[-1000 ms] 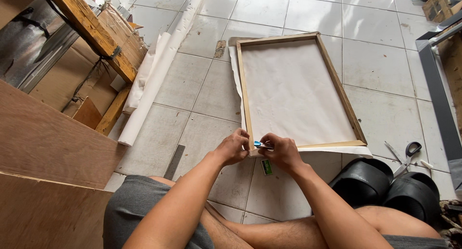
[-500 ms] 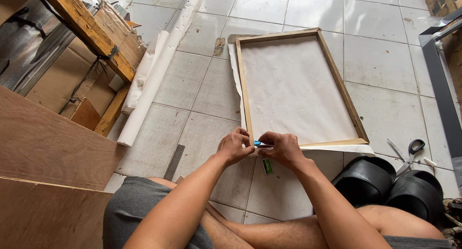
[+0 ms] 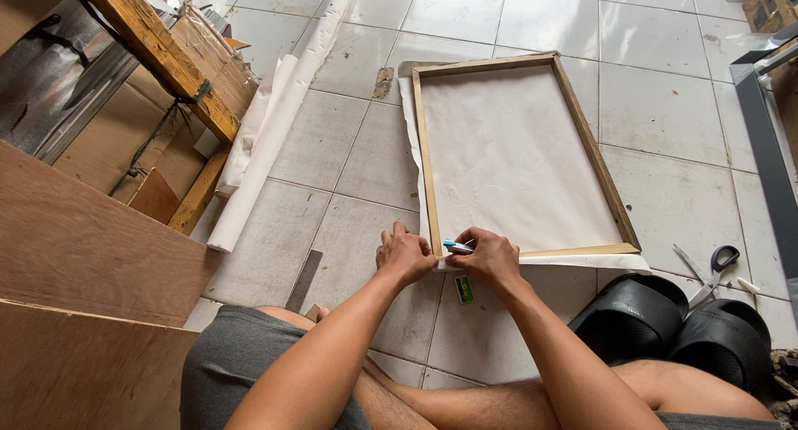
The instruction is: The person stretches a white canvas over a wooden frame using a staple gun. They pull the canvas taut and apply staples along the edges to secure it to the frame.
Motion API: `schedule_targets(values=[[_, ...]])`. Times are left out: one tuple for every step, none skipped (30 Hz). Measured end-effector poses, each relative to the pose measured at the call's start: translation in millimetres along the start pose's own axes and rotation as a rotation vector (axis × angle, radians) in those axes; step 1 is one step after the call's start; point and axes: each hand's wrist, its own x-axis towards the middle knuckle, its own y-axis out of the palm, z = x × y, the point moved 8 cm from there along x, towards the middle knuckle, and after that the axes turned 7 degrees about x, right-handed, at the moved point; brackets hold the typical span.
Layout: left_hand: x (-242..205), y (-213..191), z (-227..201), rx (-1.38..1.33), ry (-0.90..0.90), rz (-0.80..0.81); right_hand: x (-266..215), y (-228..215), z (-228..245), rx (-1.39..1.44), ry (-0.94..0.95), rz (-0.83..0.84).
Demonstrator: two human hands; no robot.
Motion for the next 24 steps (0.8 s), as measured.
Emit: schedule_targets(values=[[2,1,1,0.0,-0.001,-0.001,1,2,-3,0.0,-0.001,0.001],[3,6,8,-0.037,-0.065,0.042,2,2,-4,-0.003,-0.019,-0.019],[5,11,14,-0.075,-0.129,0.085,4,2,-6,-0.005,-0.036,-0.039],[3,9,12,-0.076,-0.128,0.087,-1,1,-3,-0.007,-0.034,-0.04],[0,7,12,-0.098,-0.148,0.102,-7,-3,6,-0.08,-0.1,-0.095],[-3,5,13,-0.119,-0.171,0.117,-14,-6,16,-0.152,-0.169,-0.148],[-2,8,16,-0.121,-0.173,0.117,-14,-2,13,-0.153,-0.169,-0.146],[0,11,18,-0.13,-0.177,0.126,-17,-5,19,-0.217,-0.279,-0.249],[2,14,20,-0.139,-0.18,0.135,-22,-7,25,-0.281,-0.389,-0.353],[0,12,19,-0.141,-0.179,0.135,-29,-9,28,-0.284,-0.389,-0.354],[-3,10,17,-0.145,-0.18,0.144,-32,-5,27,-0.169,-0.349,-0.241],[-5,7,16,-0.149,-0.179,0.153,-36,-1,27,-0.055,-0.306,-0.132],[-3,9,15,-0.151,-0.174,0.153,-40,0,27,-0.058,-0.305,-0.136],[-2,13,17,-0.144,-0.201,0.16,-43,8,23,-0.076,-0.273,-0.045],[-2,16,19,-0.138,-0.228,0.167,-47,16,19,-0.094,-0.241,0.045],[-2,16,19,-0.14,-0.227,0.166,-49,19,18,-0.096,-0.242,0.044],[-2,17,20,-0.149,-0.223,0.164,-51,26,15,-0.152,-0.234,0.075],[-2,17,21,-0.158,-0.218,0.16,-53,34,12,-0.207,-0.227,0.106],[-3,14,21,-0.159,-0.218,0.159,-50,38,10,-0.209,-0.228,0.105],[-5,14,20,-0.16,-0.214,0.169,-49,41,8,-0.239,-0.247,0.096],[-6,13,18,-0.161,-0.21,0.179,-48,44,6,-0.27,-0.266,0.086],[-6,11,19,-0.164,-0.21,0.177,-47,44,6,-0.273,-0.268,0.086],[-6,9,19,-0.163,-0.205,0.178,-45,42,2,-0.251,-0.233,0.076],[-6,8,19,-0.162,-0.202,0.18,-44,41,-1,-0.228,-0.197,0.068]])
